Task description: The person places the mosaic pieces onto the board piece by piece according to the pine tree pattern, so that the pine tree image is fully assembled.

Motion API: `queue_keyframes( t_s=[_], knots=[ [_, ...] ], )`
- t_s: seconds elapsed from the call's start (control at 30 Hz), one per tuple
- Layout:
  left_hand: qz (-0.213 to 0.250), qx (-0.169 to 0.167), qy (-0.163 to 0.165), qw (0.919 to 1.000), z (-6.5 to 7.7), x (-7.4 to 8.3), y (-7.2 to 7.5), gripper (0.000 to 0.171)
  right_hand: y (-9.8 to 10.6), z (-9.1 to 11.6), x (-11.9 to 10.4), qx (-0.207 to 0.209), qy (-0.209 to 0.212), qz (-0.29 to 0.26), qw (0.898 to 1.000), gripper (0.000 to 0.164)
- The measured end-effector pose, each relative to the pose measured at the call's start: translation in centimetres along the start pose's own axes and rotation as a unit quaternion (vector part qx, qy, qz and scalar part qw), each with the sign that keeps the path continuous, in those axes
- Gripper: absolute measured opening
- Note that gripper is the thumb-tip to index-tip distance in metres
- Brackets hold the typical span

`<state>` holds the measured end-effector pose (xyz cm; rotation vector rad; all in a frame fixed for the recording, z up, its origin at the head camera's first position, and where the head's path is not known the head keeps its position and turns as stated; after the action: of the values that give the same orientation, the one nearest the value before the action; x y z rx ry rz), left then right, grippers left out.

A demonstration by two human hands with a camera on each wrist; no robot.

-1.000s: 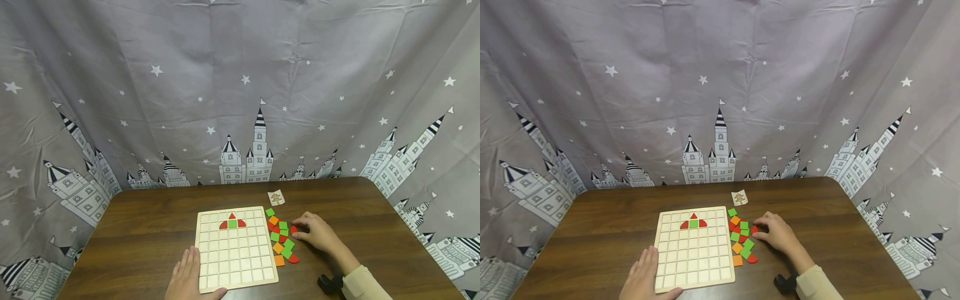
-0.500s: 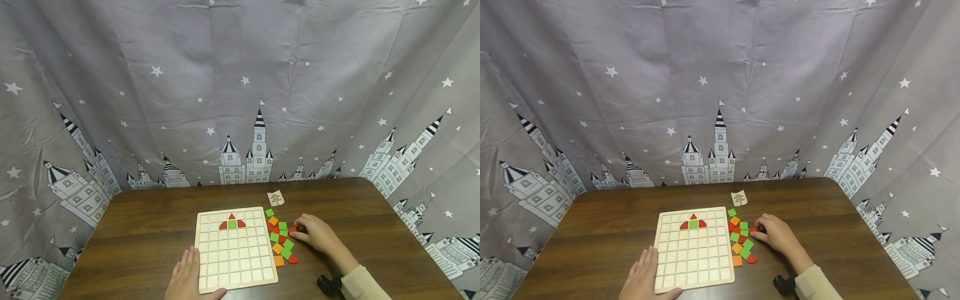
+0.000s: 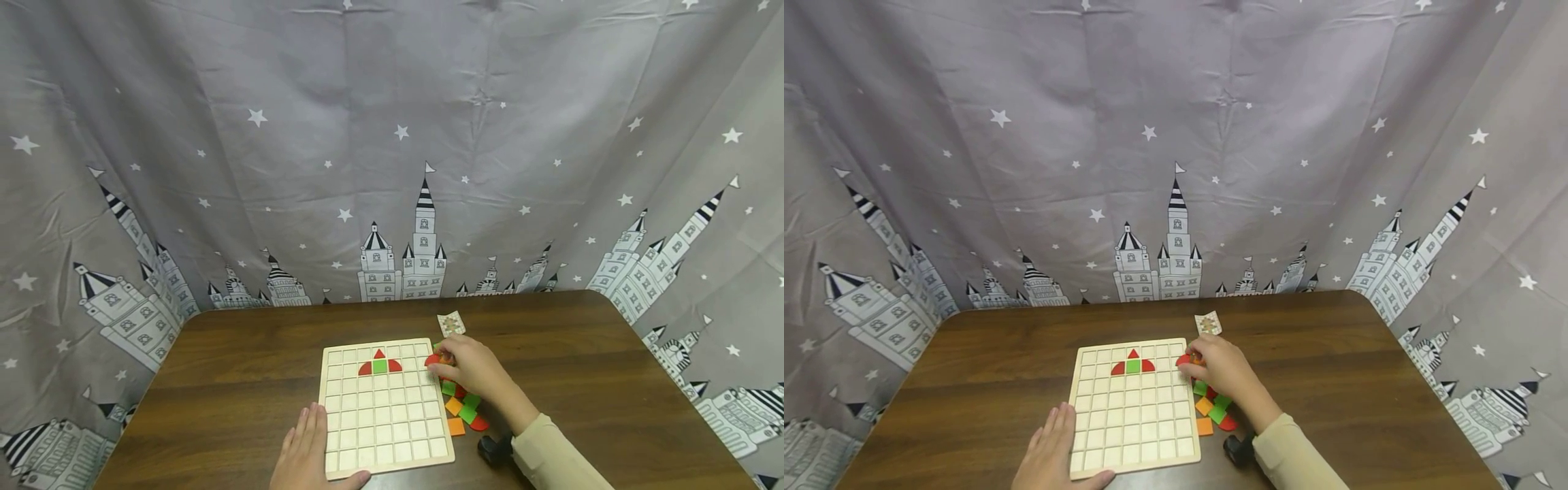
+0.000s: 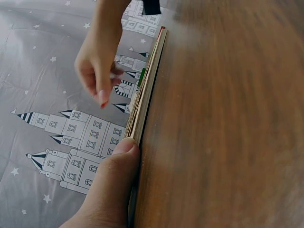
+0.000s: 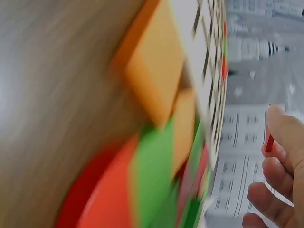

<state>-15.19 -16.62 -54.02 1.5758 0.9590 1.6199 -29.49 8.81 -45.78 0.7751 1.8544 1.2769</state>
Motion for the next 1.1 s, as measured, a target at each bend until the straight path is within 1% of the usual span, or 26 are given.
queue_keyframes(
  t_s=[0.17, 0.33, 0.4, 0.53, 0.67, 0.87, 1.0, 1.1],
  knots=[
    [0.004, -0.006, 0.001, 1.0, 0.0, 0.1, 0.0, 0.143, -0.9, -1.6, -3.7, -0.012, 0.03, -0.001, 0.999, 0.027],
    [-0.006, 0.002, -0.009, 0.9999, 0.1, 0.1, 0.1, 0.143, -1.8, -3.0, -7.2, -0.014, 0.059, 0.018, 0.998, 0.031],
    [-0.013, 0.009, -0.015, 0.9998, 0.0, 0.1, 0.1, 0.142, -2.2, -3.6, -8.6, -0.017, 0.067, 0.03, 0.997, 0.031],
    [-0.018, 0.024, -0.025, 0.9992, 0.0, 0.0, 0.1, 0.139, -3.1, -4.4, -10.7, -0.038, 0.065, 0.055, 0.996, 0.032],
    [-0.019, 0.04, -0.037, 0.9983, 0.1, 0.1, 0.2, 0.137, -4.0, -4.8, -12.3, -0.051, 0.065, 0.076, 0.994, 0.031],
    [-0.021, 0.066, -0.049, 0.9964, 0.3, 0.0, 0.2, 0.134, -5.3, -5.1, -14.1, -0.044, 0.086, 0.111, 0.989, 0.029],
    [-0.024, 0.088, -0.065, 0.9938, 0.5, 0.0, 0.4, 0.13, -6.3, -5.2, -14.6, -0.052, 0.087, 0.14, 0.985, 0.027],
    [-0.026, 0.097, -0.072, 0.9923, 0.5, 0.1, 0.5, 0.13, -6.9, -5.3, -14.6, -0.061, 0.082, 0.154, 0.983, 0.027]
  ],
)
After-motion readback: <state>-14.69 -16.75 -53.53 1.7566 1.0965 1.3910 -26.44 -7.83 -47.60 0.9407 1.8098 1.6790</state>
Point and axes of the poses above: each hand's wrist, its own z-axis away from the middle knuckle, its own y-axis out of the back of the hand, x = y × z, the point moved 9 cm from there along -z, towards the middle knuckle, and after that the axes turned 9 degrees about z, right-handed, at the moved point
